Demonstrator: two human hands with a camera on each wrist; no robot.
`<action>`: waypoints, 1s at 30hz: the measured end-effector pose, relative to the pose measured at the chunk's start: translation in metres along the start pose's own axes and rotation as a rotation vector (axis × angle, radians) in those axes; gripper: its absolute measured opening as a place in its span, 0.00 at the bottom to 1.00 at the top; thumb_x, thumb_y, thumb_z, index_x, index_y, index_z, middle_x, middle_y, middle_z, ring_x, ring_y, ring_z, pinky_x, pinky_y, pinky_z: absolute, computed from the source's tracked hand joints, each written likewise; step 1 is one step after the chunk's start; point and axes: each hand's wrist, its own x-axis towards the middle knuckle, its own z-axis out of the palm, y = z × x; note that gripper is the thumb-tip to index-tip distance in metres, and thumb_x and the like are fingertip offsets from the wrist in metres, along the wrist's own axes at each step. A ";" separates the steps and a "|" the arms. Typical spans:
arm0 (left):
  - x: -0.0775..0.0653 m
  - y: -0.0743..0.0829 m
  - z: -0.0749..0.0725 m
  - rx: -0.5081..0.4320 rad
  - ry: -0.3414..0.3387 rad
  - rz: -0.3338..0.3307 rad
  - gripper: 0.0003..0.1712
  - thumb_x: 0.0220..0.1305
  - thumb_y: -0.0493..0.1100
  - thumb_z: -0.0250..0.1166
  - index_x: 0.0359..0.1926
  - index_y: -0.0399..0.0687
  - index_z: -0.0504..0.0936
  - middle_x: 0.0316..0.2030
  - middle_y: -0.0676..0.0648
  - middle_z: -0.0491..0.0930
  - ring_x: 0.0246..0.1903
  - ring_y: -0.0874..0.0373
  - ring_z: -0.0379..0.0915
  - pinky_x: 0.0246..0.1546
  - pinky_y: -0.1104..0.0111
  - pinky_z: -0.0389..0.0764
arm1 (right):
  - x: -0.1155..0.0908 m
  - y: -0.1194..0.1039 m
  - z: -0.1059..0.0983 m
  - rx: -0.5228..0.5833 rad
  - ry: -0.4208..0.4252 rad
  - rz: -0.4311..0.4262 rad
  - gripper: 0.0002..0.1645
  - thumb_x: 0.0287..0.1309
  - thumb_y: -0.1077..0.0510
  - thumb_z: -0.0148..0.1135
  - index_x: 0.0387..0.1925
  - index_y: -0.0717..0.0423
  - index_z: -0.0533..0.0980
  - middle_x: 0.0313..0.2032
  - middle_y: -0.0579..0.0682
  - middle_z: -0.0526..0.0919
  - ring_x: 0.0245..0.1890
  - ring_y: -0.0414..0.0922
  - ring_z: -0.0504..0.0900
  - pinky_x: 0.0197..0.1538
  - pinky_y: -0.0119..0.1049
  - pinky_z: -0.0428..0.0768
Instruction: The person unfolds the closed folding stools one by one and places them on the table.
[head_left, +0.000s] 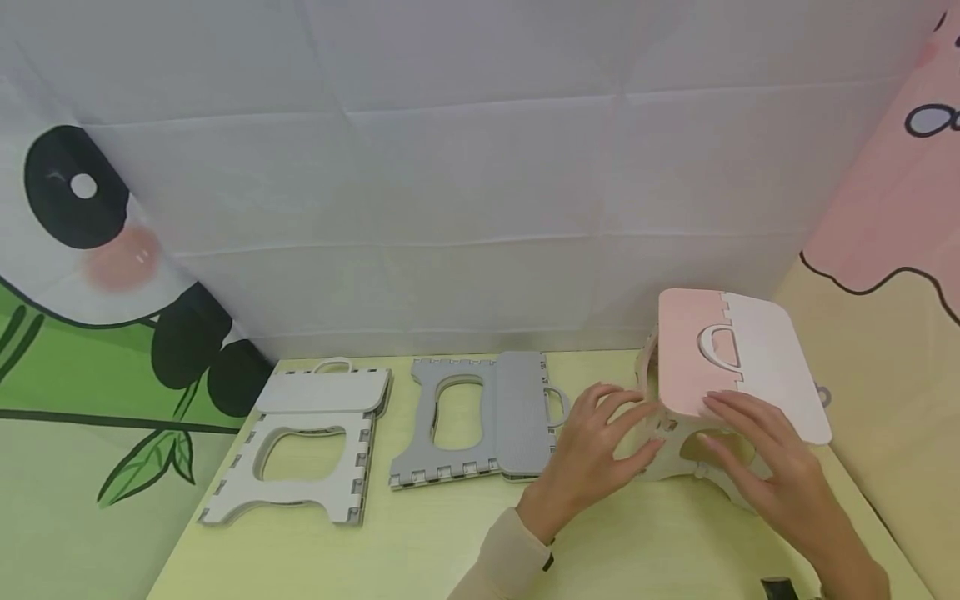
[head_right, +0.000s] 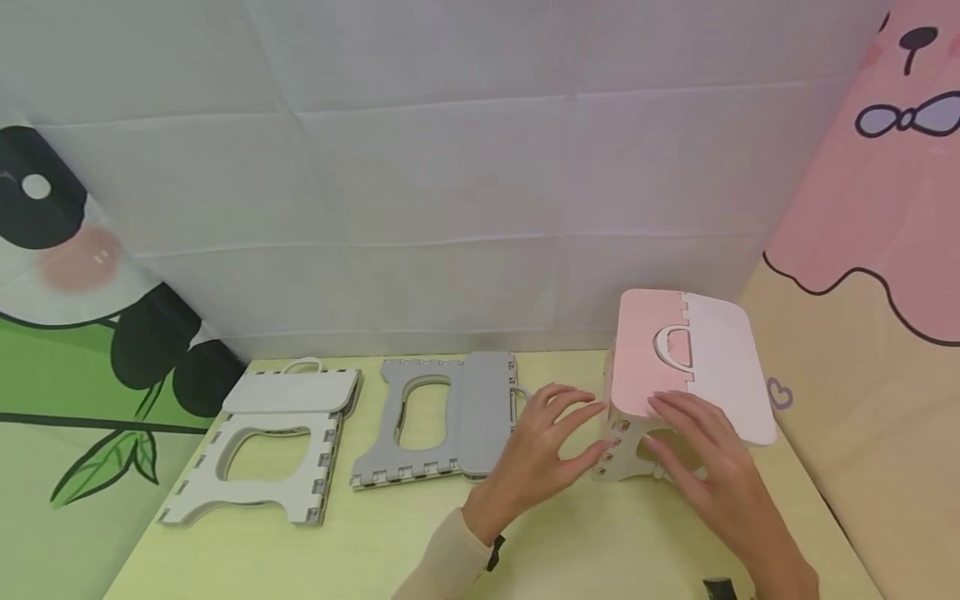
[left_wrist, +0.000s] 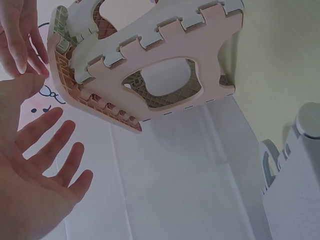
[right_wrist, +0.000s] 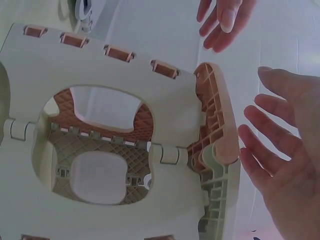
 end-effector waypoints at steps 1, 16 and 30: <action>-0.002 0.000 -0.001 0.001 0.001 -0.004 0.22 0.58 0.52 0.66 0.52 0.50 0.81 0.49 0.52 0.77 0.53 0.55 0.68 0.60 0.65 0.67 | 0.001 -0.001 0.001 0.002 -0.005 0.000 0.29 0.62 0.46 0.60 0.47 0.70 0.78 0.48 0.65 0.78 0.53 0.55 0.74 0.62 0.30 0.67; -0.024 -0.009 -0.011 0.018 -0.018 -0.075 0.21 0.57 0.53 0.67 0.50 0.51 0.81 0.50 0.53 0.76 0.53 0.56 0.68 0.60 0.65 0.67 | 0.004 -0.008 0.020 0.107 -0.075 0.007 0.28 0.62 0.49 0.60 0.50 0.72 0.76 0.50 0.66 0.77 0.54 0.55 0.73 0.60 0.28 0.68; -0.036 -0.019 -0.020 0.028 0.010 -0.084 0.18 0.57 0.51 0.68 0.47 0.50 0.82 0.47 0.52 0.78 0.51 0.55 0.71 0.58 0.63 0.69 | 0.009 -0.023 0.037 0.096 -0.124 0.002 0.26 0.66 0.48 0.56 0.50 0.68 0.77 0.51 0.63 0.77 0.56 0.54 0.72 0.63 0.29 0.66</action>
